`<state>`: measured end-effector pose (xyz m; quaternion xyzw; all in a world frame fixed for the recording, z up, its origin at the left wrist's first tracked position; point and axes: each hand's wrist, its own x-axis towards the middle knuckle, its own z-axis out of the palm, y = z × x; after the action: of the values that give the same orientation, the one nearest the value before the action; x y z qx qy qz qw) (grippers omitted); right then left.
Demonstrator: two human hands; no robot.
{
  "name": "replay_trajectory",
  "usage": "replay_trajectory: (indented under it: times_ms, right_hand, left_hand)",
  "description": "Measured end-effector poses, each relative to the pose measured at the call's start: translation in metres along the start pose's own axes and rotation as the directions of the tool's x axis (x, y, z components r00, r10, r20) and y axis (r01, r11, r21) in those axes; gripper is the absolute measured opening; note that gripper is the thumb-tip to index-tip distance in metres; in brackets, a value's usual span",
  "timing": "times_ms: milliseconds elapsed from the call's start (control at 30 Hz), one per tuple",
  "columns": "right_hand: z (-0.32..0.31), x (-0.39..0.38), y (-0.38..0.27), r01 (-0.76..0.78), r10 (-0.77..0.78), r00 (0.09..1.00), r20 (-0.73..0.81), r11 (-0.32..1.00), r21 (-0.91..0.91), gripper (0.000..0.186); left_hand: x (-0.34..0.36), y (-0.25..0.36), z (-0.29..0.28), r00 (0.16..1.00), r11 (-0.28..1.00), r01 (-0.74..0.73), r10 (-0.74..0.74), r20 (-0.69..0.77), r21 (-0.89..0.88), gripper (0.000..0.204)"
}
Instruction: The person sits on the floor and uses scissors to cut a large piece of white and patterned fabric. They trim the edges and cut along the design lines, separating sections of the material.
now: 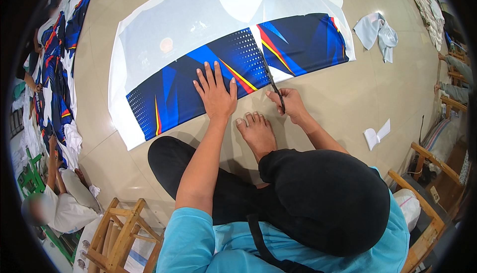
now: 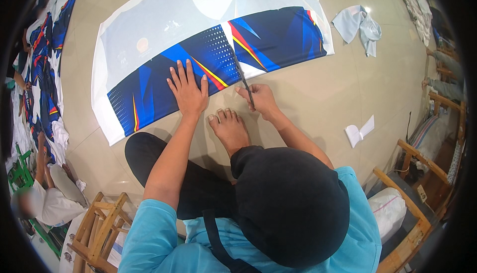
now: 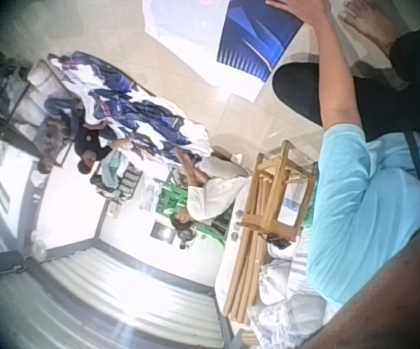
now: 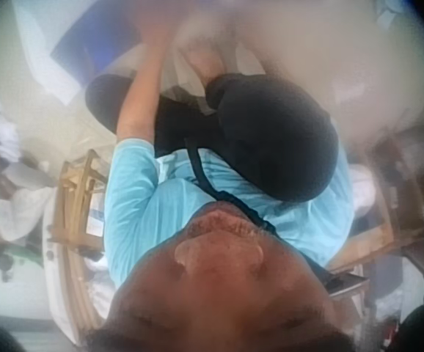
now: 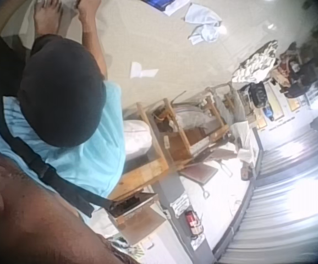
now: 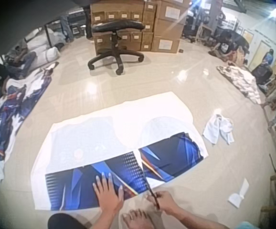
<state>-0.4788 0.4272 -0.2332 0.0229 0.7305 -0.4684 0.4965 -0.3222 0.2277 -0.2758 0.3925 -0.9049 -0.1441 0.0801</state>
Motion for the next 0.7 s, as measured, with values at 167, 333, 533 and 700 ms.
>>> replay_trajectory:
  times_ms: [167, 333, 533, 700]
  right_hand:
    - [-0.002, -0.001, -0.002, -0.001, 0.000, 1.000, -0.002, 0.999, -0.034, 0.049]
    - [0.000, -0.004, -0.008, -0.005, 0.005, 1.000, 0.005, 1.000, -0.020, 0.048]
    - [0.003, 0.003, -0.025, -0.008, 0.008, 1.000, 0.008, 1.000, -0.006, 0.048]
    - [0.005, 0.008, -0.029, -0.012, 0.012, 1.000, 0.011, 1.000, -0.010, 0.049]
  left_hand:
    - [0.000, -0.001, 0.000, 1.000, 1.000, -0.003, 0.003, 0.001, 0.013, 0.079]
    - [0.000, 0.000, -0.001, 1.000, 1.000, 0.000, 0.000, 0.005, 0.002, 0.079]
    - [0.000, 0.001, -0.002, 1.000, 1.000, 0.003, -0.003, 0.010, -0.002, 0.079]
    - [0.000, 0.000, -0.002, 1.000, 1.000, 0.001, -0.001, 0.009, -0.004, 0.079]
